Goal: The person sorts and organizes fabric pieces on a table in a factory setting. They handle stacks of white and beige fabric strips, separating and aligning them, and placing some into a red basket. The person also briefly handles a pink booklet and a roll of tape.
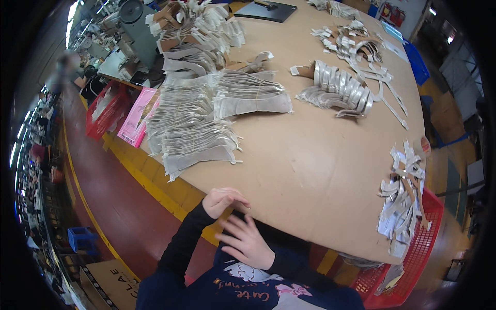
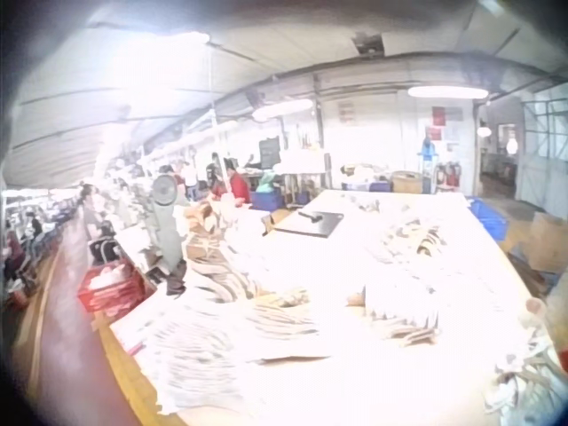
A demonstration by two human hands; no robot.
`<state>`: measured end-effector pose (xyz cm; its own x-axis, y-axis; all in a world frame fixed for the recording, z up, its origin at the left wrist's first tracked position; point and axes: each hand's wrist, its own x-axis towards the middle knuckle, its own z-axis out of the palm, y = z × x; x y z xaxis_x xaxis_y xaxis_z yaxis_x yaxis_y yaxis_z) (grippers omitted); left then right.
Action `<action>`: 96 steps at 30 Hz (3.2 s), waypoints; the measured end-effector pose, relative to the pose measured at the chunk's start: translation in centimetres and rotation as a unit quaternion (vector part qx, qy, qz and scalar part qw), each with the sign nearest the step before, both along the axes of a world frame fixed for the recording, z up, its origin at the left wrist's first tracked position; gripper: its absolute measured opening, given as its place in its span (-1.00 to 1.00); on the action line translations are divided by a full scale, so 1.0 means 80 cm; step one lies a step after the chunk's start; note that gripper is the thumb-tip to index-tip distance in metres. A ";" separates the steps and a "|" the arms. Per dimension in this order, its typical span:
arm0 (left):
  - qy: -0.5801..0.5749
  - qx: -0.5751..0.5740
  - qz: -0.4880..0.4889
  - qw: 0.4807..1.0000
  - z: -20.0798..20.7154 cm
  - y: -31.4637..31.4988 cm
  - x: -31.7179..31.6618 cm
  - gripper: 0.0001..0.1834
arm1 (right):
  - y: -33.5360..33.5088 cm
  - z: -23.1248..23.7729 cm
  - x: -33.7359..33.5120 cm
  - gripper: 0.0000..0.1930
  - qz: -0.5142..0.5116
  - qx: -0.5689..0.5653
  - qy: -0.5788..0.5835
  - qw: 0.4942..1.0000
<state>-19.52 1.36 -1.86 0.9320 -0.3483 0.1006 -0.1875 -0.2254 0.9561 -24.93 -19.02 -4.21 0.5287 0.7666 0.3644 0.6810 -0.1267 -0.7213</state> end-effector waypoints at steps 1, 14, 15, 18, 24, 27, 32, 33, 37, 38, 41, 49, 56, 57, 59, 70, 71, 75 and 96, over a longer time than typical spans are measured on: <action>0.004 -0.008 -0.016 1.000 0.001 -0.005 0.005 -0.44 | 0.000 -0.001 0.003 -0.55 -0.005 -0.006 0.019 1.000; -0.246 0.132 0.289 0.916 -0.008 -0.061 0.257 -0.51 | -0.129 0.078 0.115 -0.71 -0.040 -0.020 0.173 0.984; -0.283 0.176 0.329 0.884 -0.018 -0.064 0.276 -0.49 | -0.134 0.089 0.125 -0.71 -0.067 -0.031 0.157 0.985; -0.180 0.396 0.316 0.843 -0.045 -0.058 0.303 -0.39 | -0.142 0.109 0.153 -0.69 -0.089 -0.072 0.064 0.991; -0.341 0.216 0.328 0.854 -0.042 -0.061 0.282 -0.47 | -0.156 0.072 0.247 -0.59 -0.295 -0.107 -0.216 0.925; -0.373 0.103 0.253 0.887 -0.027 -0.076 0.272 -0.59 | -0.164 0.024 0.305 -0.57 -0.443 0.069 -0.220 0.867; -0.376 0.093 0.123 0.914 -0.026 -0.100 0.265 -0.70 | -0.210 -0.014 0.337 -0.54 -0.538 0.157 -0.120 0.820; -0.363 0.082 0.100 0.923 -0.030 -0.105 0.263 -0.71 | -0.218 -0.017 0.344 -0.54 -0.553 0.164 -0.101 0.811; -0.320 0.098 0.034 0.942 -0.042 -0.117 0.258 -0.72 | -0.253 -0.020 0.391 -0.58 -0.595 0.230 -0.047 0.769; -0.308 0.104 0.020 0.945 -0.043 -0.118 0.257 -0.72 | -0.262 -0.019 0.405 -0.58 -0.592 0.244 -0.021 0.768; -0.280 0.114 0.015 0.953 -0.046 -0.117 0.257 -0.76 | -0.280 -0.019 0.432 -0.63 -0.545 0.324 0.121 0.764; -0.226 0.104 0.108 0.963 -0.049 -0.188 0.292 -0.79 | -0.290 -0.034 0.451 -0.74 -0.395 0.272 0.219 0.850; -0.304 0.279 0.069 0.908 -0.059 -0.291 0.387 -0.44 | -0.285 -0.028 0.447 -0.79 -0.451 0.266 0.110 0.845; -0.291 0.298 0.069 0.906 -0.061 -0.293 0.392 -0.42 | -0.284 -0.026 0.444 -0.79 -0.457 0.311 0.115 0.825; -0.248 0.345 0.064 0.903 -0.064 -0.291 0.397 -0.39 | -0.285 -0.021 0.441 -0.80 -0.498 0.378 0.141 0.767; -0.320 0.280 0.074 0.902 -0.074 -0.280 0.393 -0.28 | -0.276 0.048 0.409 -0.79 -0.542 0.477 0.140 0.678; -0.332 0.271 0.080 0.900 -0.072 -0.279 0.387 -0.31 | -0.273 0.058 0.402 -0.80 -0.538 0.480 0.151 0.677; -0.013 -0.239 -0.018 0.971 -0.055 -0.279 0.346 -0.46 | -0.264 0.086 0.363 -0.81 -0.513 0.480 0.195 0.684; -0.132 -0.123 -0.042 0.983 -0.059 -0.245 0.234 -0.64 | -0.242 0.012 0.264 -0.76 -0.393 0.348 0.073 0.848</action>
